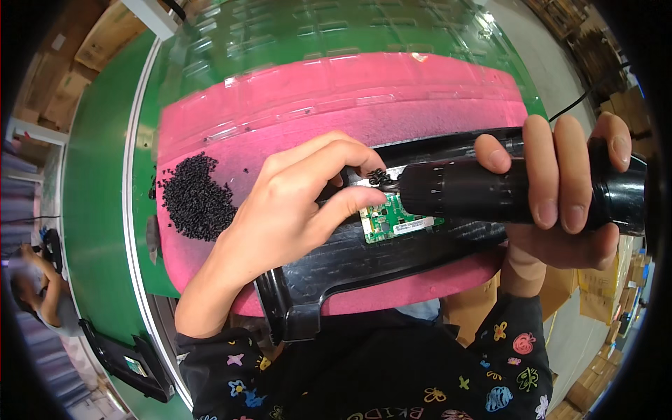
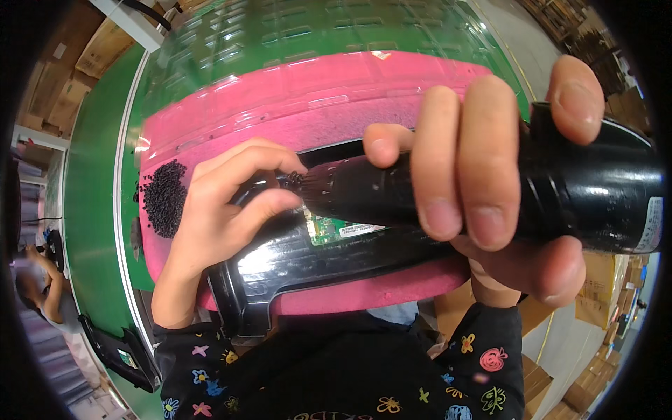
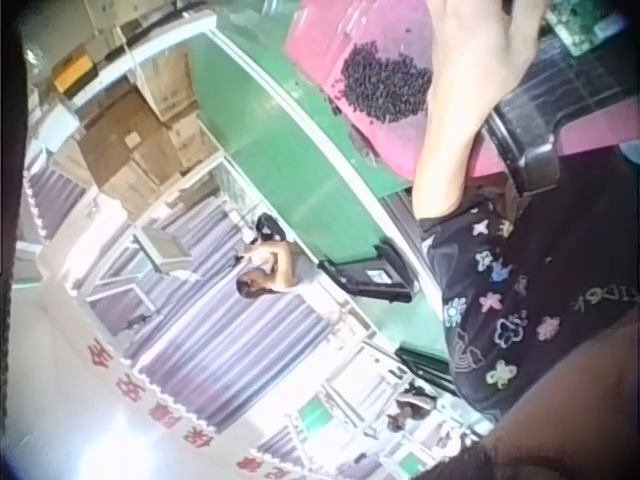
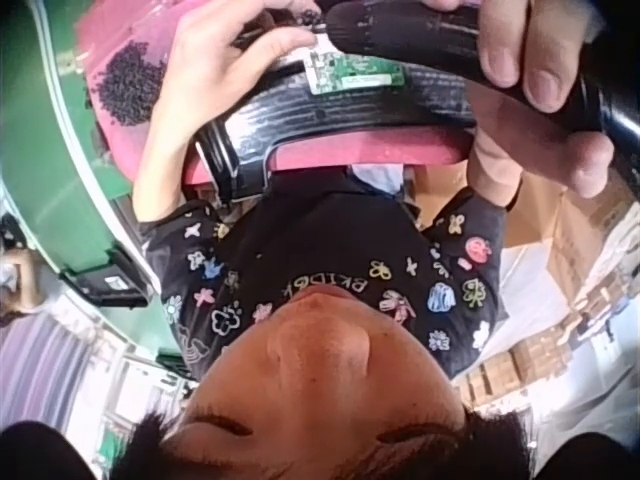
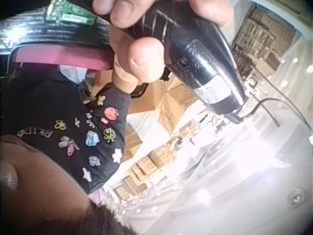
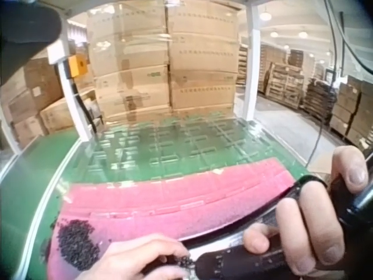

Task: Assembling a circuit board into a plastic housing using an electric screwdriver and screws on an assembly line.

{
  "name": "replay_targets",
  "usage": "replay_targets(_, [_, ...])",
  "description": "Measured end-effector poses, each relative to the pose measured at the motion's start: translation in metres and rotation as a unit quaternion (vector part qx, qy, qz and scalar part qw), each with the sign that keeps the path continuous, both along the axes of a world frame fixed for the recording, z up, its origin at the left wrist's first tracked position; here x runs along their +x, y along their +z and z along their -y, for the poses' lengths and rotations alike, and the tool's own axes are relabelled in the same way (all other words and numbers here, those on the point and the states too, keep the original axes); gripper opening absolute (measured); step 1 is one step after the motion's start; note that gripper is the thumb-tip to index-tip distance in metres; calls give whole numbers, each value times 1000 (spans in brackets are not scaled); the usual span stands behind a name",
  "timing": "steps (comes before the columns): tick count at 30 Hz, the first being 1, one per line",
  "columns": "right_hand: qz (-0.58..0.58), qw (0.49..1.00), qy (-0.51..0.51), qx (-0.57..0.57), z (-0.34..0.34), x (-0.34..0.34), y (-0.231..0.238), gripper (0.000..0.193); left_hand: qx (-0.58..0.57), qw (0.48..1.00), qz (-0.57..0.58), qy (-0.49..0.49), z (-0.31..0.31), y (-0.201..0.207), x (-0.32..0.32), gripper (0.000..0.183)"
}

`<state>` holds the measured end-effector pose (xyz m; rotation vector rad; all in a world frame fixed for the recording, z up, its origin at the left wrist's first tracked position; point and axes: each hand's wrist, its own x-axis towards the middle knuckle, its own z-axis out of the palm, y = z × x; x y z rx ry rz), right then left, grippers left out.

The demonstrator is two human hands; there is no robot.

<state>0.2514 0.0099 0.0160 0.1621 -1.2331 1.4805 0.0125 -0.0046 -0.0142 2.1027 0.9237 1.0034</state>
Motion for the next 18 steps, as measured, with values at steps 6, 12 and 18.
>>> replay_targets(6, [24,999,-22,4,1,-4,-3,44,87,992,-80,38,1,1,3,15])
replay_targets(12, [45,995,-82,38,-4,11,0,45,152,982,-35,109,-5,-3,2,15])
replay_targets(18, [176,969,-170,3,-7,21,-3,35,40,997,-73,-4,1,-5,3,8])
